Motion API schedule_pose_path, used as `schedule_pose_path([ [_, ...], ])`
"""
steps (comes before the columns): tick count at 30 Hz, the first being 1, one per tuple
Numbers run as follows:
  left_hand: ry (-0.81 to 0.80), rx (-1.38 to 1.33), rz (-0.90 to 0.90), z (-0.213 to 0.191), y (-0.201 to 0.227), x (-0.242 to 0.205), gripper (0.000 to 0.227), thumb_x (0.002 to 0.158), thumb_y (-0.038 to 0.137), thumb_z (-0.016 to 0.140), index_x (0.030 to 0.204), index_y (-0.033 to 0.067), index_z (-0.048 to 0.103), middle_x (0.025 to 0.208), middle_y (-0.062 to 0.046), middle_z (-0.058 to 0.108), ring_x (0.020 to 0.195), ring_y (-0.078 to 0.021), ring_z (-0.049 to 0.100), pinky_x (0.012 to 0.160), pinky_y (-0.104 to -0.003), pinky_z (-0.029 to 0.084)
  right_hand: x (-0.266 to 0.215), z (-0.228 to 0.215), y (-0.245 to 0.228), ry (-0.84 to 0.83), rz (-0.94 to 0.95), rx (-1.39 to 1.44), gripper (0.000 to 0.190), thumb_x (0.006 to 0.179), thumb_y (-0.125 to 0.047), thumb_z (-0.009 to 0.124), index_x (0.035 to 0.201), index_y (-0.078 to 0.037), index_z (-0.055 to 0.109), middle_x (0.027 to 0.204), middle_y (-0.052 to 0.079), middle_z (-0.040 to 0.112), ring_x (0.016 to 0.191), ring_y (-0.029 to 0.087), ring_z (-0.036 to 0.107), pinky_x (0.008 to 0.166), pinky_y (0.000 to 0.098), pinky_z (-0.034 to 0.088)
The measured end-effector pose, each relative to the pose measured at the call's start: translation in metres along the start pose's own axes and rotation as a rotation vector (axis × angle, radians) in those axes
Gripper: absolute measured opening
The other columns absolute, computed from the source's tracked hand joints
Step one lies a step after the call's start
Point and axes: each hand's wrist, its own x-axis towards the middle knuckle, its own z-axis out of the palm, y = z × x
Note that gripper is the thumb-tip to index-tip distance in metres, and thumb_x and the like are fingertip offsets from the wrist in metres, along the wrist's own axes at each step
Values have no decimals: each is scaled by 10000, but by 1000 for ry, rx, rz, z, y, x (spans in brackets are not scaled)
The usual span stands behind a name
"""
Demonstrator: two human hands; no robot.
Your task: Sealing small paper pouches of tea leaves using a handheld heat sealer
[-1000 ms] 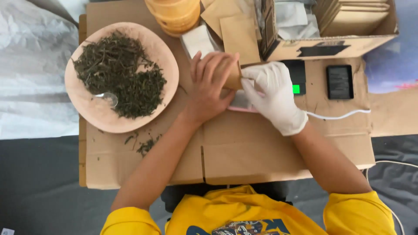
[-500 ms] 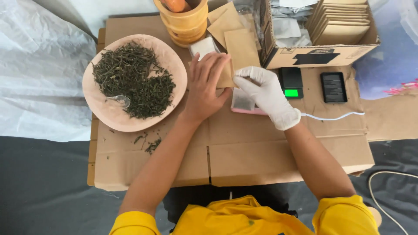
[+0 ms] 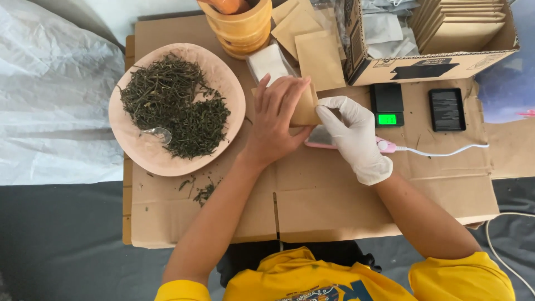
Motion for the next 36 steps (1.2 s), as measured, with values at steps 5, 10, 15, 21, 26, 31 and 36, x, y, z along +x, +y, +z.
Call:
schedule_pose_path([
  [5,-11,-1,-16,-1,-2,-3,1022,856,266,1044,1711,141,499,1588,-130,573,1560,-336,506,1446,-597,190,1,0,5,-40,-51,-30,101,1068,-88,842,1168,-81,823,1020,90,790,929,103,696,754,346,665],
  [10,-24,7,-15,-3,-2,0,1014,851,288,1028,1709,137,507,1591,-120,560,1553,-332,486,1433,-604,191,6,-7,11,-70,-132,-174,177,1013,-147,896,1181,-130,845,961,46,786,841,89,648,782,349,589],
  [15,-56,53,44,3,-2,-5,1076,787,284,1038,1711,134,509,1561,-125,546,1526,-336,491,1424,-606,218,6,-5,37,-14,-222,-249,119,1031,-157,926,1126,-137,857,983,77,776,975,239,776,835,348,599],
  [21,-106,42,50,3,0,-4,1031,839,276,997,1729,145,492,1558,-119,550,1542,-317,462,1431,-604,165,2,-4,30,28,-95,-258,115,1013,-157,936,1069,-133,838,883,47,684,913,168,747,753,323,538],
  [26,-117,35,41,3,5,-1,1047,829,284,1012,1725,143,490,1531,-124,567,1534,-314,469,1428,-603,157,-9,7,0,44,-28,-218,209,957,-195,987,1062,-125,821,838,23,626,929,148,769,741,307,561],
  [31,-116,-20,8,8,6,-4,1010,854,261,999,1719,136,494,1525,-128,585,1529,-314,498,1430,-593,191,-13,3,2,41,-27,-203,227,950,-178,999,1079,-99,830,874,60,646,1044,219,802,763,357,585],
  [36,-86,-112,42,8,3,-6,965,890,265,985,1712,113,503,1557,-132,587,1523,-323,553,1403,-569,340,-11,3,-6,28,-44,-197,274,917,-200,1026,1042,-110,799,892,42,689,849,127,714,651,270,537],
])
